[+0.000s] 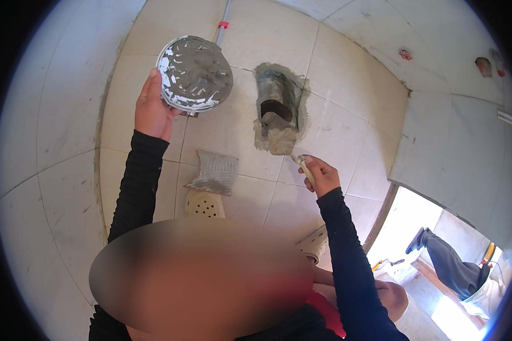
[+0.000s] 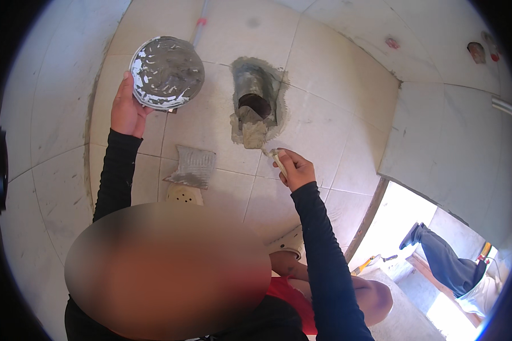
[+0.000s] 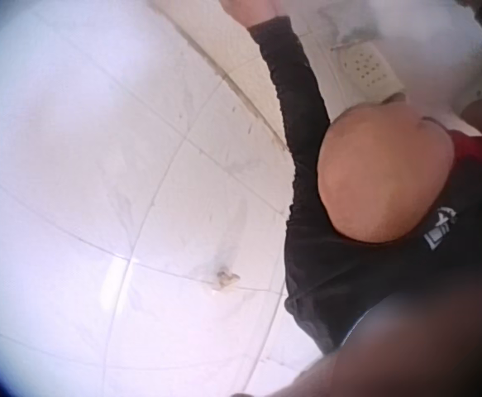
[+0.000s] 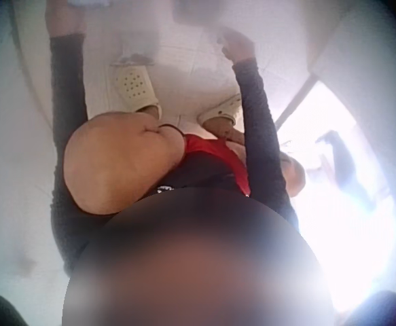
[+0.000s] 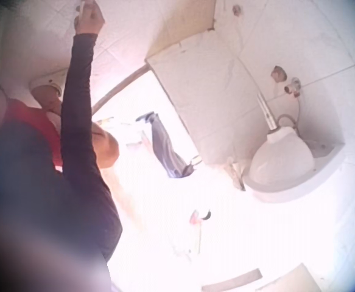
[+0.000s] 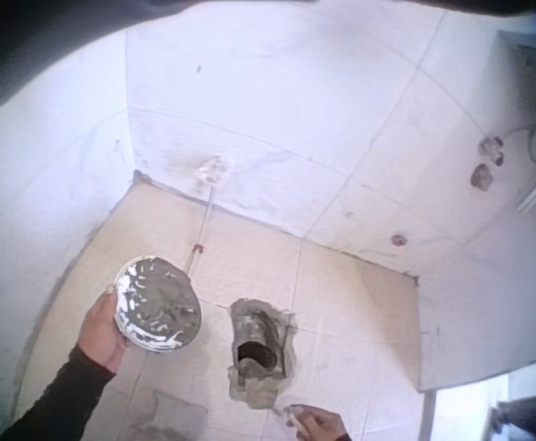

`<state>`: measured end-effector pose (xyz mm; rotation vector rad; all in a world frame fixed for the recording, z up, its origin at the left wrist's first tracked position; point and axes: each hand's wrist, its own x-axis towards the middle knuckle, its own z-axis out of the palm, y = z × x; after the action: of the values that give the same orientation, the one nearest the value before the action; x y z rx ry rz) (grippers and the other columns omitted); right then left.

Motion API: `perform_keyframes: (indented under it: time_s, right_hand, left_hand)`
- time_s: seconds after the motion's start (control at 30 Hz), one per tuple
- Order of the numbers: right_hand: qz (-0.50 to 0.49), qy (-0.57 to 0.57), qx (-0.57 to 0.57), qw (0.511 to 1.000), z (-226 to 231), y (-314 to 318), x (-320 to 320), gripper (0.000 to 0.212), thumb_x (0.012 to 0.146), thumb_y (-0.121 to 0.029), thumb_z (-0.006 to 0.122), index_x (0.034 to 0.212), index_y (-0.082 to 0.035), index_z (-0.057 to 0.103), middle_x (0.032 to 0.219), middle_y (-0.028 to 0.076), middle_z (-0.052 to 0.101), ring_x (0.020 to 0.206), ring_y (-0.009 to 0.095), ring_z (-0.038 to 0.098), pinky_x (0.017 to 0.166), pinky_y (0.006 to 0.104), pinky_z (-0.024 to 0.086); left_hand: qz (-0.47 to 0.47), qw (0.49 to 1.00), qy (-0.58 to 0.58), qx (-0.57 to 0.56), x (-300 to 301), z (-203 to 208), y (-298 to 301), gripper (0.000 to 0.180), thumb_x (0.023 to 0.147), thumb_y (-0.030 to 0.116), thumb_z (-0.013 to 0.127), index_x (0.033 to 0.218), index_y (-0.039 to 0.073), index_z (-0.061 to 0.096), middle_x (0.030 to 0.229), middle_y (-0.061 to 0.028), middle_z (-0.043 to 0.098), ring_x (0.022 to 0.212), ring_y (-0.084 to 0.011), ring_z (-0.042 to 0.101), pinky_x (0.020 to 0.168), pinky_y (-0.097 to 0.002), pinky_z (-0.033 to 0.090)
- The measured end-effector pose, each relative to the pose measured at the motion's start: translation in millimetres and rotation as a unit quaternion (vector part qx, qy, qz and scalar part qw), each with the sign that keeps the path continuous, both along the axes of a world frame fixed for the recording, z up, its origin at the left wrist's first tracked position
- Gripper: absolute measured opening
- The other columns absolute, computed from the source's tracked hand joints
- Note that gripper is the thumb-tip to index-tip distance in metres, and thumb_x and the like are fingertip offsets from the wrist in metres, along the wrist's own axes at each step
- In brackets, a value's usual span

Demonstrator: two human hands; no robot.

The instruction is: The person kneels on a tiled floor and uses a trowel to scoop cement from a metal bowl, applying it into a square hole in the floor. They repeatedly smooth the cement around the hole and then place a white tile into the opening, pressing it down to fit.

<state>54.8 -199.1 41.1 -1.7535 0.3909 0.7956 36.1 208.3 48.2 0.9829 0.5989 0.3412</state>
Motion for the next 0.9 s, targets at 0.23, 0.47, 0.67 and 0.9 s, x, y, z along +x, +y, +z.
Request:
perform_keyframes:
  time_s: [0.23, 0.47, 0.67, 0.9]
  right_hand:
    - [0.045, -0.089, -0.090, 0.991, -23, 6, 1, 0.044, 0.100, -0.035, 0.068, 0.123, 0.002, 0.072, 0.080, 0.006, 0.072, 0.052, 0.008, 0.054, 0.050, 0.0254, 0.045]
    - [0.105, -0.142, -0.155, 0.972, -32, 2, 7, 0.044, 0.095, -0.036, 0.070, 0.119, 0.001, 0.074, 0.087, 0.013, 0.077, 0.080, 0.019, 0.072, 0.078, 0.0316, 0.056]
    - [0.178, -0.219, -0.215, 0.935, -18, 10, 12, 0.047, 0.094, -0.038, 0.071, 0.118, 0.002, 0.074, 0.096, 0.024, 0.076, 0.094, 0.035, 0.075, 0.086, 0.0388, 0.058]
    - [0.263, -0.323, -0.286, 0.863, 7, 48, -8, 0.045, 0.094, -0.030, 0.066, 0.121, 0.006, 0.068, 0.098, 0.030, 0.071, 0.091, 0.047, 0.070, 0.082, 0.0496, 0.057]
  left_hand:
    - [-0.041, 0.999, 0.013, -0.001, -2, 1, -3, 0.043, 0.111, 0.040, 0.046, 0.135, 0.006, 0.056, 0.120, -0.0063, 0.069, 0.100, -0.0153, 0.071, 0.077, -0.0322, 0.063]
    - [-0.049, 0.999, 0.020, 0.007, -1, -4, -7, 0.050, 0.112, 0.044, 0.042, 0.140, 0.005, 0.051, 0.131, -0.0114, 0.066, 0.110, -0.0207, 0.070, 0.086, -0.0374, 0.064]
    - [-0.056, 0.998, 0.018, 0.007, -1, -5, -7, 0.049, 0.112, 0.043, 0.041, 0.141, 0.004, 0.051, 0.131, -0.0116, 0.066, 0.111, -0.0214, 0.070, 0.087, -0.0375, 0.064]
    - [-0.056, 0.998, 0.025, 0.000, 1, -5, -9, 0.049, 0.112, 0.043, 0.039, 0.141, 0.004, 0.052, 0.130, -0.0111, 0.066, 0.111, -0.0199, 0.070, 0.087, -0.0367, 0.064]
